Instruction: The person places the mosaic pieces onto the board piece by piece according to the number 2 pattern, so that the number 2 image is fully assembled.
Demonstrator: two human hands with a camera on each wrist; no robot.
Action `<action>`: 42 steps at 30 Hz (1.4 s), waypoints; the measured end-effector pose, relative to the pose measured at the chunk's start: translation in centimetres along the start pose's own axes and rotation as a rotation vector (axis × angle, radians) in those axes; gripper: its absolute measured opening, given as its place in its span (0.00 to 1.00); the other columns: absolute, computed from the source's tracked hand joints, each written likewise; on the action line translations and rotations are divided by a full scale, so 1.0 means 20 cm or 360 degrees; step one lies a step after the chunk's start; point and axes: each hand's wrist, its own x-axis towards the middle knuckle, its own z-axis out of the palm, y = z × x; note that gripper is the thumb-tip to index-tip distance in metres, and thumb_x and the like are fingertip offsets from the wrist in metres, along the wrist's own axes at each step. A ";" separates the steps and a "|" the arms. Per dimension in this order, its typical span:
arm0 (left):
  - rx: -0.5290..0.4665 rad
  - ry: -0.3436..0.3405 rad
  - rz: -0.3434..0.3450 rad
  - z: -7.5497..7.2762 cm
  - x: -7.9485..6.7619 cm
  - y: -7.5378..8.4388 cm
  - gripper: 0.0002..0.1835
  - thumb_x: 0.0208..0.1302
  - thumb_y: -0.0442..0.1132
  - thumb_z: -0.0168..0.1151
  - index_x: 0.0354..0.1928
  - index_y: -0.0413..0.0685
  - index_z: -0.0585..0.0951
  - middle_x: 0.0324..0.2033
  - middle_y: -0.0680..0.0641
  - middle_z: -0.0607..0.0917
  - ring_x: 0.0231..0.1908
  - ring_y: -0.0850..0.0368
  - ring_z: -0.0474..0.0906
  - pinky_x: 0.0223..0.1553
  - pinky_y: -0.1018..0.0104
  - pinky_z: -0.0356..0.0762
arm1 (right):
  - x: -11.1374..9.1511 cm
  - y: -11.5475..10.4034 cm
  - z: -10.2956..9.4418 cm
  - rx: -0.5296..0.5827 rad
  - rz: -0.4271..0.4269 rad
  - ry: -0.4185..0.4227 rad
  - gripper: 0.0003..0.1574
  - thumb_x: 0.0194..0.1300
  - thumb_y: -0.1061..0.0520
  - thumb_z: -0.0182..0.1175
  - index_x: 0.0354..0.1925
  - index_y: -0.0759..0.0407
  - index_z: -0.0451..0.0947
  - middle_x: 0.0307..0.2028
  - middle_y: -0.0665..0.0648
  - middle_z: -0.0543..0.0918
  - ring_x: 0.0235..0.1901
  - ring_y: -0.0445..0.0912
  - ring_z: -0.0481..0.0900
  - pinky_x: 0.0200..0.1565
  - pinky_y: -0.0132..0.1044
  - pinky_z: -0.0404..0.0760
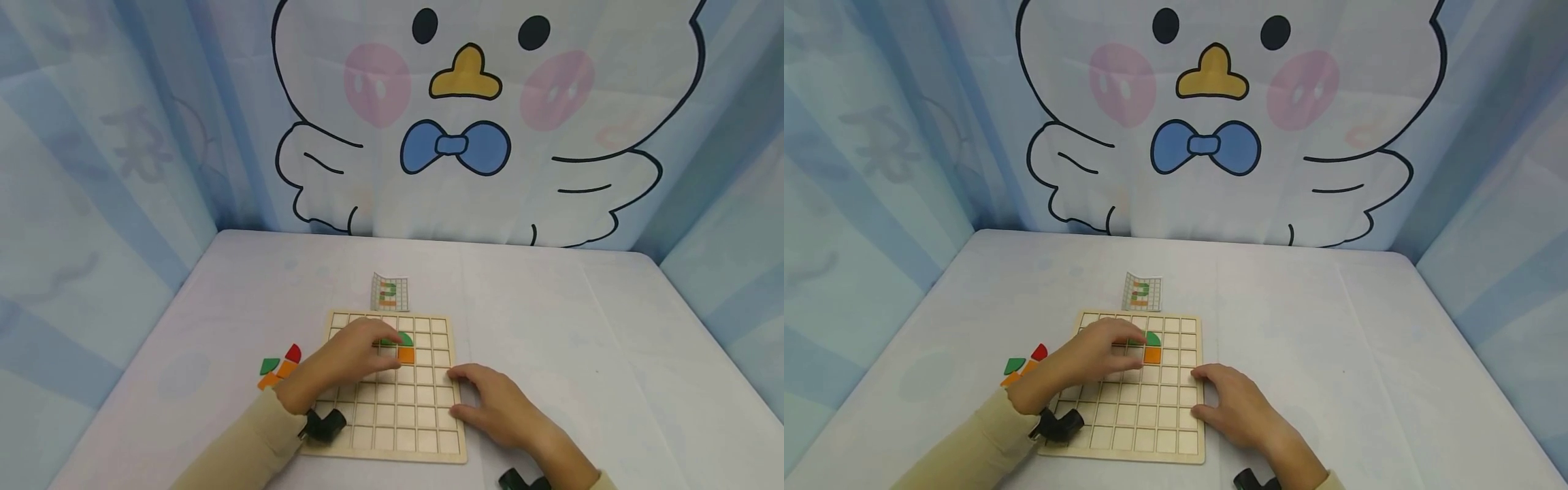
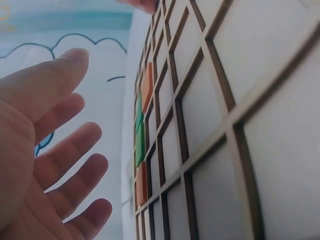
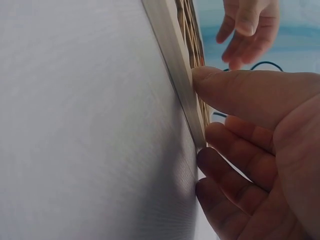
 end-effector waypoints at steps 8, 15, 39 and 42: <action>0.0047 0.0095 -0.0105 -0.08 -0.10 -0.03 0.20 0.63 0.42 0.71 0.56 0.44 0.83 0.54 0.48 0.83 0.59 0.47 0.75 0.60 0.48 0.72 | 0.00 -0.01 0.00 -0.0012 -0.0017 0.0002 0.29 0.62 0.51 0.70 0.59 0.58 0.77 0.58 0.52 0.80 0.62 0.54 0.75 0.62 0.56 0.70; 0.0067 0.0202 -0.0243 -0.14 -0.18 -0.08 0.19 0.63 0.42 0.71 0.55 0.46 0.84 0.56 0.47 0.83 0.60 0.45 0.75 0.60 0.46 0.72 | 0.01 0.00 0.00 -0.0018 -0.0020 0.0003 0.30 0.62 0.51 0.70 0.59 0.58 0.77 0.58 0.52 0.80 0.62 0.54 0.74 0.62 0.55 0.70; 0.0071 0.0335 -0.0639 -0.27 -0.47 -0.26 0.20 0.64 0.43 0.69 0.57 0.46 0.83 0.59 0.41 0.80 0.61 0.37 0.72 0.59 0.37 0.70 | 0.00 -0.01 0.00 0.0007 0.0009 -0.0005 0.30 0.61 0.50 0.70 0.59 0.59 0.77 0.58 0.53 0.79 0.62 0.55 0.74 0.63 0.57 0.69; 0.0075 0.0337 -0.0641 -0.27 -0.49 -0.28 0.19 0.65 0.41 0.69 0.57 0.45 0.83 0.59 0.40 0.80 0.61 0.36 0.72 0.59 0.37 0.70 | 0.00 -0.01 0.00 0.0012 0.0014 -0.0005 0.30 0.61 0.50 0.71 0.59 0.58 0.77 0.58 0.53 0.79 0.63 0.55 0.74 0.63 0.57 0.69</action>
